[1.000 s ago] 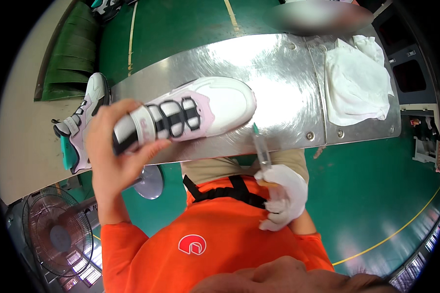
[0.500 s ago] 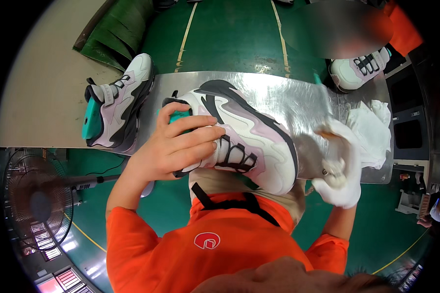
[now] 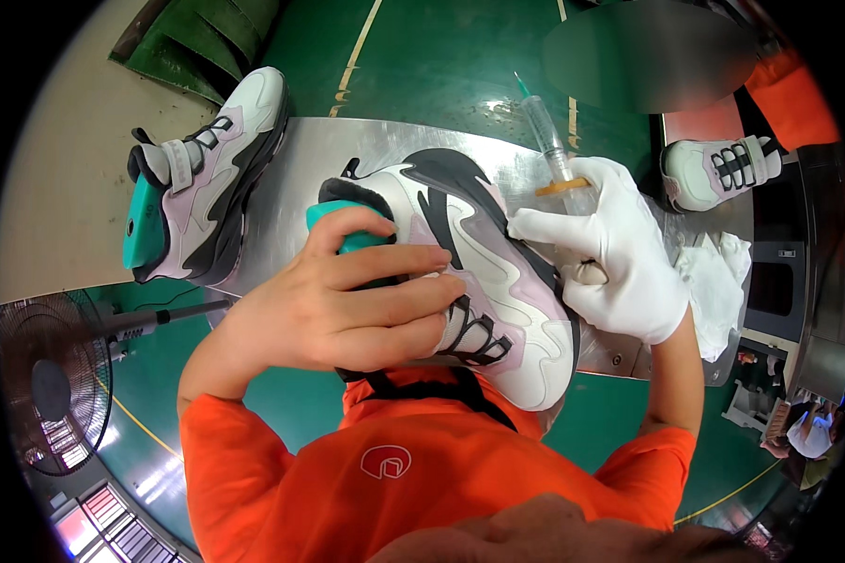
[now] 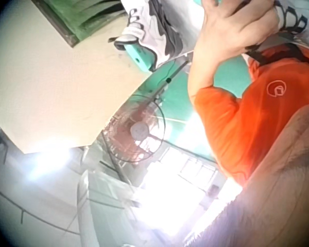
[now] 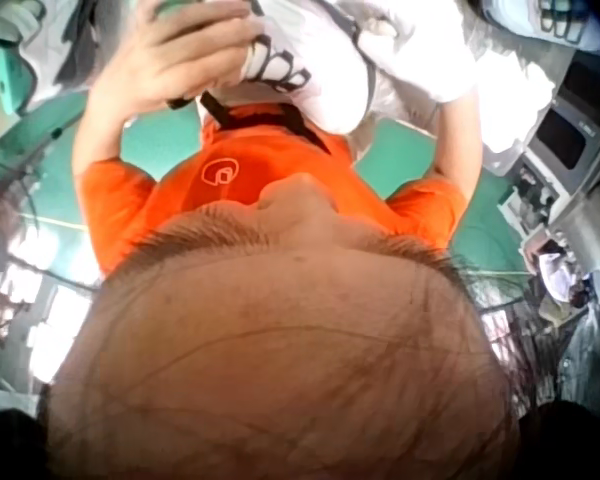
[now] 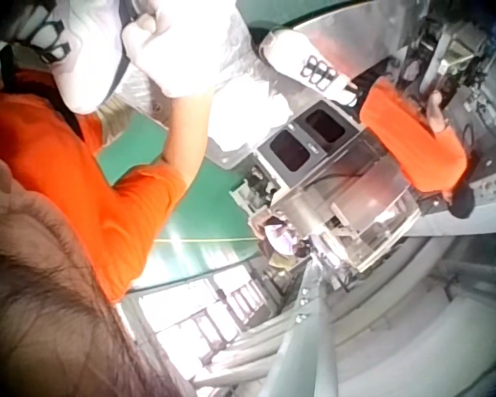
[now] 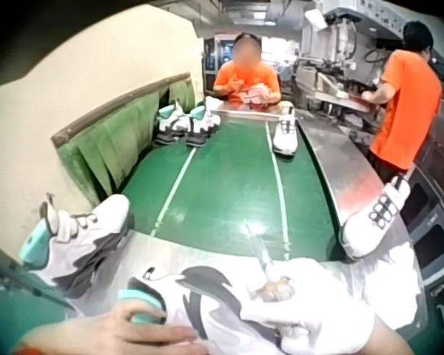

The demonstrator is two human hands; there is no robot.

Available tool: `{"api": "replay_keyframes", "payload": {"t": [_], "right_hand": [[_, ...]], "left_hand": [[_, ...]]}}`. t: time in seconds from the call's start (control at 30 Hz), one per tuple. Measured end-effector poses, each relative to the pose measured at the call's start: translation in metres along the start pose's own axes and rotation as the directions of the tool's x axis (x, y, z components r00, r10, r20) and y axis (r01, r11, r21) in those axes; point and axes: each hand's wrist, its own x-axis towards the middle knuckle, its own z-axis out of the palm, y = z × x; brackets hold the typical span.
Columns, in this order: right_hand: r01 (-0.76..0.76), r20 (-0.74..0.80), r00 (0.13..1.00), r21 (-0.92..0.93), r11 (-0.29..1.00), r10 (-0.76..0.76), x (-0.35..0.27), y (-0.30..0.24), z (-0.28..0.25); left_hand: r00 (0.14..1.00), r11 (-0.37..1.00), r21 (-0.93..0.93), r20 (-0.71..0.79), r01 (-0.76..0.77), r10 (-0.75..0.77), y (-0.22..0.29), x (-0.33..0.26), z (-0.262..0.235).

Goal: The person applies a liquid substance from a syringe to the seams and edges of a white and teal sneaker. They hold the shoe with one hand and use the syringe with the other to trace the contours of the shoe's upper and sole. The person repeats this process on multiple shoes placed on a metal table.

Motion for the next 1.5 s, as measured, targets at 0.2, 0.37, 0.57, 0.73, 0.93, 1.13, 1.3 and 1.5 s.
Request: {"api": "replay_keyframes", "payload": {"t": [0.2,0.37,0.57,0.73,0.93,1.13,1.3,1.5], "right_hand": [[0.005,-0.003,1.000,-0.031,1.000,-0.005,0.003,-0.001,0.003],[0.032,-0.016,0.999,-0.068,0.997,-0.033,0.001,-0.002,0.003],[0.060,-0.017,0.998,-0.050,0.997,-0.061,0.001,-0.001,-0.002],[0.049,-0.098,0.994,0.009,0.999,-0.048,-0.010,0.007,-0.007],[-0.055,-0.220,0.974,-0.020,0.998,0.049,-0.010,0.006,-0.002],[-0.049,-0.313,0.950,-0.116,0.992,0.010,0.011,-0.001,0.007],[0.036,-0.342,0.933,-0.227,0.973,-0.114,0.033,-0.004,0.018],[0.085,-0.306,0.933,-0.324,0.942,-0.190,0.043,-0.008,0.020]], "left_hand": [[1.000,1.000,-0.016,0.001,0.016,-0.016,0.001,0.002,-0.002],[1.000,0.999,-0.036,-0.018,0.022,-0.023,0.002,0.002,-0.001],[1.000,1.000,0.003,0.028,-0.002,0.002,0.001,0.006,-0.003],[0.998,1.000,0.016,0.059,0.017,-0.018,0.004,0.007,-0.006],[0.995,1.000,-0.007,0.096,0.004,-0.003,0.003,0.010,-0.009],[0.995,0.999,-0.046,0.094,0.021,-0.017,0.005,0.006,-0.010],[0.998,0.999,-0.042,0.070,0.011,-0.008,0.003,0.007,-0.008],[0.997,1.000,-0.013,0.080,-0.003,0.004,0.000,0.004,-0.006]]}}
